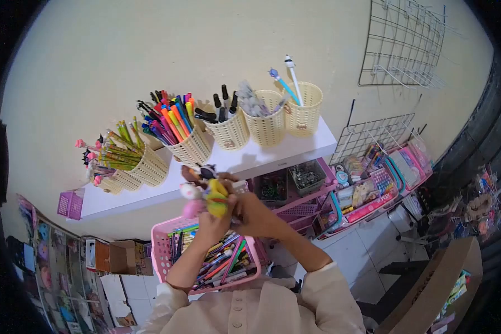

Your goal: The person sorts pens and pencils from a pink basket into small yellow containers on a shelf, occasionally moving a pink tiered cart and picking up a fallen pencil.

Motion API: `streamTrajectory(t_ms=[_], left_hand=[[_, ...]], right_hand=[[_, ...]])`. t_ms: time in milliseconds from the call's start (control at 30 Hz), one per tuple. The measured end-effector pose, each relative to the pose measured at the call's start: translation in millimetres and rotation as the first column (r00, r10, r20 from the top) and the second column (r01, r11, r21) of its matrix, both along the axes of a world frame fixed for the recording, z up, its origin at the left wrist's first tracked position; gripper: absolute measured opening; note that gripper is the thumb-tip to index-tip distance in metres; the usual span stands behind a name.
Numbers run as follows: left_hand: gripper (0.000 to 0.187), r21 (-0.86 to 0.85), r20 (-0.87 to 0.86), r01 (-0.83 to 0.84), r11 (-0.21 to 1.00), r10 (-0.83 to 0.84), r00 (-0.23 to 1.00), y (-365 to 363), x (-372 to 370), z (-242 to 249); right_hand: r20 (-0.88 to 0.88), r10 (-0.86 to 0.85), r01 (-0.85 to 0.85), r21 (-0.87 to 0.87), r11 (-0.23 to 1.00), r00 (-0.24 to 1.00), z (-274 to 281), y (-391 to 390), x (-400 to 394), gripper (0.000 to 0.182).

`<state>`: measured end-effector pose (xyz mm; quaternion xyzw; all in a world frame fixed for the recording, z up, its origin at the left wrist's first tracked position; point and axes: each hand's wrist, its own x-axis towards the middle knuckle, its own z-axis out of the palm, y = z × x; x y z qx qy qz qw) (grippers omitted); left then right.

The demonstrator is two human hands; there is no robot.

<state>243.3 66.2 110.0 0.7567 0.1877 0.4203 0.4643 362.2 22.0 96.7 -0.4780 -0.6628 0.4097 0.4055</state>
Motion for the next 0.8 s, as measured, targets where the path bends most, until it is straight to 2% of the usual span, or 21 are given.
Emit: streamTrajectory(t_ms=[33, 67, 100, 133, 167, 233, 300, 367, 433, 500, 533, 600, 633, 700, 733, 800], left_hand=[[0.016, 0.382, -0.169, -0.031, 0.924, 0.103, 0.980, 2.4, 6.9, 0.8], [0.016, 0.379, -0.074, -0.060, 0.923, 0.095, 0.993, 3.7, 16.4, 4.3], [0.016, 0.378, 0.024, -0.091, 0.921, 0.088, 0.996, 6.0, 28.6, 11.0], [0.016, 0.173, 0.008, -0.059, 0.983, 0.058, 0.998, -2.6, 34.9, 43.1], [0.016, 0.178, 0.010, -0.051, 0.983, 0.050, 0.999, -6.5, 42.7, 70.0], [0.043, -0.059, -0.012, 0.078, 0.995, -0.079, 0.997, -2.0, 61.3, 111.0], [0.052, 0.316, -0.093, 0.114, 0.942, -0.089, 0.992, 21.0, 81.3, 134.1], [0.054, 0.463, 0.135, 0.073, 0.884, -0.151, 0.979, 52.4, 107.9, 150.0], [0.055, 0.276, 0.223, -0.034, 0.961, -0.030, 0.974, 70.0, 122.2, 169.4], [0.053, 0.511, 0.085, -0.279, 0.813, 0.275, 0.958, 108.3, 138.5, 162.8], [0.053, 0.509, 0.096, -0.280, 0.814, 0.269, 0.958, 120.2, 145.7, 157.1], [0.051, 0.592, -0.270, -0.172, 0.787, 0.395, 0.878, 136.2, 159.6, 151.5], [0.051, 0.594, -0.258, -0.178, 0.784, 0.396, 0.881, 136.3, 165.5, 151.4], [0.055, 0.562, -0.493, -0.123, 0.818, 0.451, 0.744, 134.2, 175.1, 150.4], [0.055, 0.562, -0.489, -0.127, 0.817, 0.453, 0.746, 139.8, 180.9, 147.6], [0.059, 0.350, -0.623, 0.002, 0.937, 0.231, 0.748, 151.8, 191.6, 142.4]], right_hand=[[-0.217, -0.013, 0.038, 0.110, 0.993, 0.976, -1.8, 5.0, 1.5, 0.039], [-0.422, 0.001, 0.099, 0.215, 0.972, 0.907, 1.4, 9.0, 4.0, 0.038], [-0.420, -0.004, 0.108, 0.223, 0.969, 0.907, 8.6, 5.3, 10.1, 0.038], [-0.362, -0.098, 0.217, 0.303, 0.928, 0.927, 35.5, -5.7, 12.4, 0.036], [-0.310, -0.199, 0.313, 0.381, 0.870, 0.930, 52.0, -11.0, 17.3, 0.034], [-0.329, -0.412, 0.527, 0.485, 0.698, 0.850, 57.9, -1.4, 37.4, 0.032], [-0.209, -0.650, 0.682, 0.189, 0.707, 0.731, 90.1, 1.1, 67.3, 0.024], [-0.489, -0.443, 0.643, 0.393, 0.658, 0.752, 120.5, 16.7, 100.0, 0.017], [-0.560, -0.490, 0.744, 0.500, 0.444, 0.669, 135.6, 49.4, 128.4, 0.016], [-0.575, -0.495, 0.759, 0.468, 0.453, 0.651, 136.1, 75.9, 153.8, 0.019], [-0.595, -0.498, 0.773, 0.430, 0.467, 0.632, 132.4, 84.7, 163.1, 0.023], [-0.519, -0.545, 0.752, 0.427, 0.502, 0.658, 122.6, 97.1, 173.4, 0.023], [-0.451, -0.584, 0.738, 0.405, 0.540, 0.675, 117.9, 103.1, 177.0, 0.023], [-0.435, -0.545, 0.697, 0.427, 0.576, 0.717, 105.8, 113.9, 181.7, 0.023], [-0.417, -0.508, 0.657, 0.436, 0.616, 0.753, 104.0, 114.4, 182.0, 0.024], [-0.399, -0.482, 0.624, 0.431, 0.652, 0.780, 102.7, 114.1, 186.0, 0.024]])
